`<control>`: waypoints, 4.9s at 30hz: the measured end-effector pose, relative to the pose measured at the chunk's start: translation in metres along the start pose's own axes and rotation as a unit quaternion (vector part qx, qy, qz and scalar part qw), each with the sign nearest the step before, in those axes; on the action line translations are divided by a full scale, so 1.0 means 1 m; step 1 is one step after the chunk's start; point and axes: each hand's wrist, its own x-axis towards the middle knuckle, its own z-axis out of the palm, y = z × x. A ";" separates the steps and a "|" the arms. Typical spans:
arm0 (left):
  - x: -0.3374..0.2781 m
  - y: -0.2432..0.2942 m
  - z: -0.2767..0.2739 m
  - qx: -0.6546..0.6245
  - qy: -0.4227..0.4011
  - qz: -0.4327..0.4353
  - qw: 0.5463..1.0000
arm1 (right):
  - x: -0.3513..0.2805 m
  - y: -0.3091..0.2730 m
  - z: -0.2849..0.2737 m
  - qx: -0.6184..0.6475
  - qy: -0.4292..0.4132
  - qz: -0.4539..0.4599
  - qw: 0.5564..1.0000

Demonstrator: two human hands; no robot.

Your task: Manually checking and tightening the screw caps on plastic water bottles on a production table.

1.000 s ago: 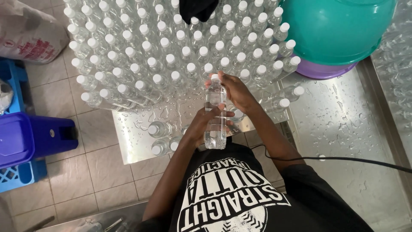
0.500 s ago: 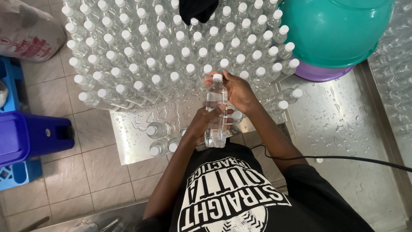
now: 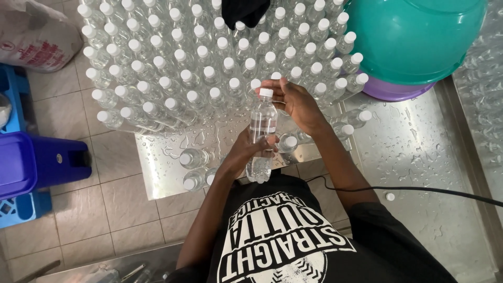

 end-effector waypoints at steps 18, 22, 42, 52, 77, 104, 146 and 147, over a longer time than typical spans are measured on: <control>-0.006 0.030 0.024 0.345 0.170 -0.087 0.919 | -0.010 0.016 0.008 0.022 0.133 -0.041 0.990; -0.011 0.045 0.050 0.468 0.227 -0.049 0.853 | -0.018 0.008 0.033 -0.034 0.212 -0.093 0.972; -0.021 0.068 0.050 0.405 0.138 -0.095 0.899 | -0.027 0.018 0.007 0.061 0.108 -0.041 0.991; -0.030 0.084 0.046 0.091 -0.003 -0.048 0.995 | -0.036 0.002 0.000 0.199 -0.086 -0.108 0.970; -0.020 0.074 0.041 -0.027 -0.065 -0.087 0.994 | -0.033 0.051 -0.010 0.247 0.023 -0.096 0.964; -0.002 0.061 0.043 0.124 -0.071 -0.130 0.981 | -0.038 0.073 -0.025 0.333 0.105 -0.057 0.935; -0.101 0.127 -0.008 0.438 0.265 0.057 0.857 | 0.017 0.034 -0.026 -0.686 0.030 -0.060 0.725; -0.115 0.123 -0.009 0.408 0.299 0.070 0.860 | 0.017 0.041 -0.034 -0.707 0.028 -0.053 0.705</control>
